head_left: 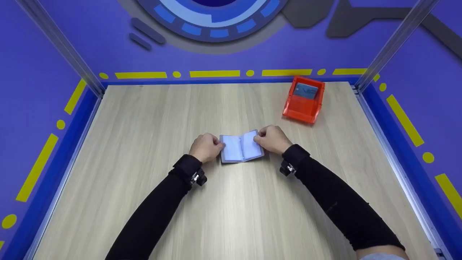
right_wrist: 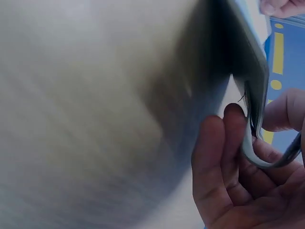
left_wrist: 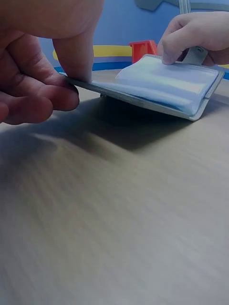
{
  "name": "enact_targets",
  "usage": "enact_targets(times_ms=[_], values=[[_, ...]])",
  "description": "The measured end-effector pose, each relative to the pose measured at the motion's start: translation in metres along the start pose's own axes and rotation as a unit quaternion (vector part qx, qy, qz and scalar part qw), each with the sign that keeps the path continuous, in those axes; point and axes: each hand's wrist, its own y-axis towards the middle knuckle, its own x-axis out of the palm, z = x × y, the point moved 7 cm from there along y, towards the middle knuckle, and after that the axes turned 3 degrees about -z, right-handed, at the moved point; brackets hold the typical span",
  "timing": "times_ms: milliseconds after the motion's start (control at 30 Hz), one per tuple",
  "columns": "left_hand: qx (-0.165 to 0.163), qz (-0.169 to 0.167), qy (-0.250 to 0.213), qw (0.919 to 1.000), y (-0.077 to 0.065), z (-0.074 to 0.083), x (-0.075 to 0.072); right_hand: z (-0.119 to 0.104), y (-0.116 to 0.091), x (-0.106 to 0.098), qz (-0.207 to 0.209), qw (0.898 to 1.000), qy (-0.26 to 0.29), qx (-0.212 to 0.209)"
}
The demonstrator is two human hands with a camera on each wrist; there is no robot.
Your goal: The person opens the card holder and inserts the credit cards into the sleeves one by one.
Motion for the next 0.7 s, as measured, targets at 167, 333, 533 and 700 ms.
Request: enact_targets(times_ms=[167, 333, 533, 700], values=[[0.0, 0.01, 0.016, 0.9998, 0.0007, -0.0017, -0.0016, 0.0032, -0.002, -0.0014, 0.004, 0.999, -0.04, -0.005], [0.003, 0.016, 0.032, 0.9994, 0.0026, -0.0037, 0.0006, 0.0066, -0.0038, -0.0011, 0.003, 0.997, -0.074, -0.01], [0.008, 0.033, 0.05, 0.9981, 0.0031, -0.0043, 0.0029, 0.0059, -0.0079, -0.0018, 0.03, 0.994, -0.097, -0.027], [0.017, 0.046, 0.059, 0.997, 0.0025, -0.0028, 0.003, -0.0016, -0.0092, -0.0011, 0.043, 0.99, -0.111, -0.08]])
